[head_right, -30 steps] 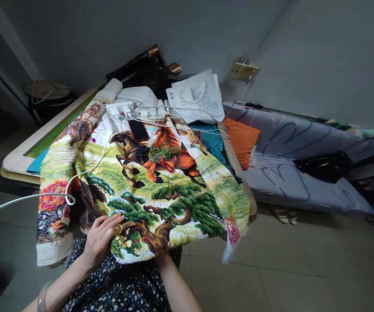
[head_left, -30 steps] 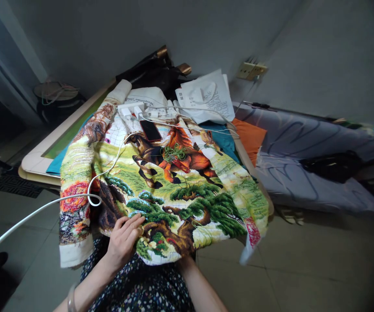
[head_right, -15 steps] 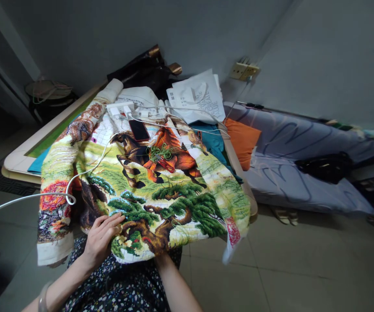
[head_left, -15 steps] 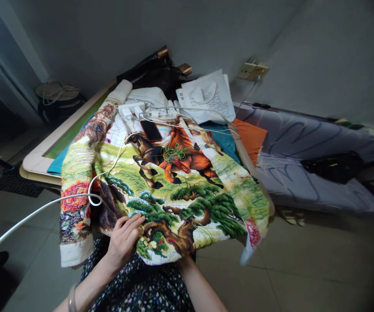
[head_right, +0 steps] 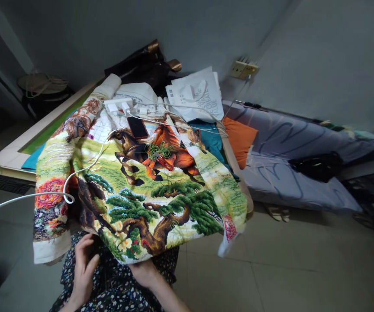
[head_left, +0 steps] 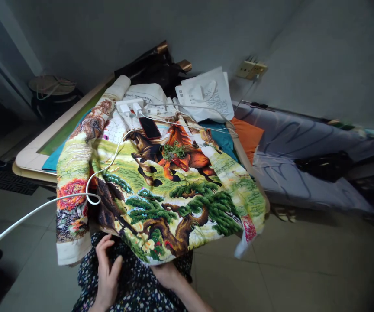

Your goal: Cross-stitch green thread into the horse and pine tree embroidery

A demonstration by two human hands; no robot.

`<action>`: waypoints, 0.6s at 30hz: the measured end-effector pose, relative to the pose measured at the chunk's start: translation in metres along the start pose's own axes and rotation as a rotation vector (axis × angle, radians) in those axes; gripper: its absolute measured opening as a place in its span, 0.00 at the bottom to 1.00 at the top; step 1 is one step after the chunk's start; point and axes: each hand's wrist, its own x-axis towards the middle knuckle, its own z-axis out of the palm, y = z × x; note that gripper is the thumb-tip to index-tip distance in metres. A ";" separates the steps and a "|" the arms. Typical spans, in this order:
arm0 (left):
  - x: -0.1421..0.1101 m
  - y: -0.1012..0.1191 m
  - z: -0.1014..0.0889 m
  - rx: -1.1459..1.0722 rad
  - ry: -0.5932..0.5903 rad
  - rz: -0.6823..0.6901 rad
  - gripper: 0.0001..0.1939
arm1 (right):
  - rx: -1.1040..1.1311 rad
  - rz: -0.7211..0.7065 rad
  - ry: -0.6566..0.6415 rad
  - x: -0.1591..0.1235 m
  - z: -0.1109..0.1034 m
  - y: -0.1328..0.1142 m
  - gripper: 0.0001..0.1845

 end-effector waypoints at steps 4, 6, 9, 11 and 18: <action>0.012 0.013 0.021 -0.651 -0.275 -0.873 0.25 | -0.004 -0.151 -0.481 -0.031 -0.034 -0.003 0.26; 0.029 0.031 0.037 -0.858 -0.239 -0.957 0.22 | 0.087 -0.270 -0.586 -0.031 -0.063 -0.020 0.20; 0.049 0.059 0.059 -0.995 -0.147 -0.968 0.16 | 0.138 -0.382 -0.219 -0.005 -0.095 -0.049 0.10; 0.057 0.072 0.069 -1.005 -0.054 -0.951 0.13 | 0.062 -0.422 0.108 0.022 -0.098 -0.060 0.10; 0.051 0.080 0.080 -0.926 0.023 -0.856 0.09 | -0.089 -0.664 0.284 0.074 -0.048 -0.042 0.10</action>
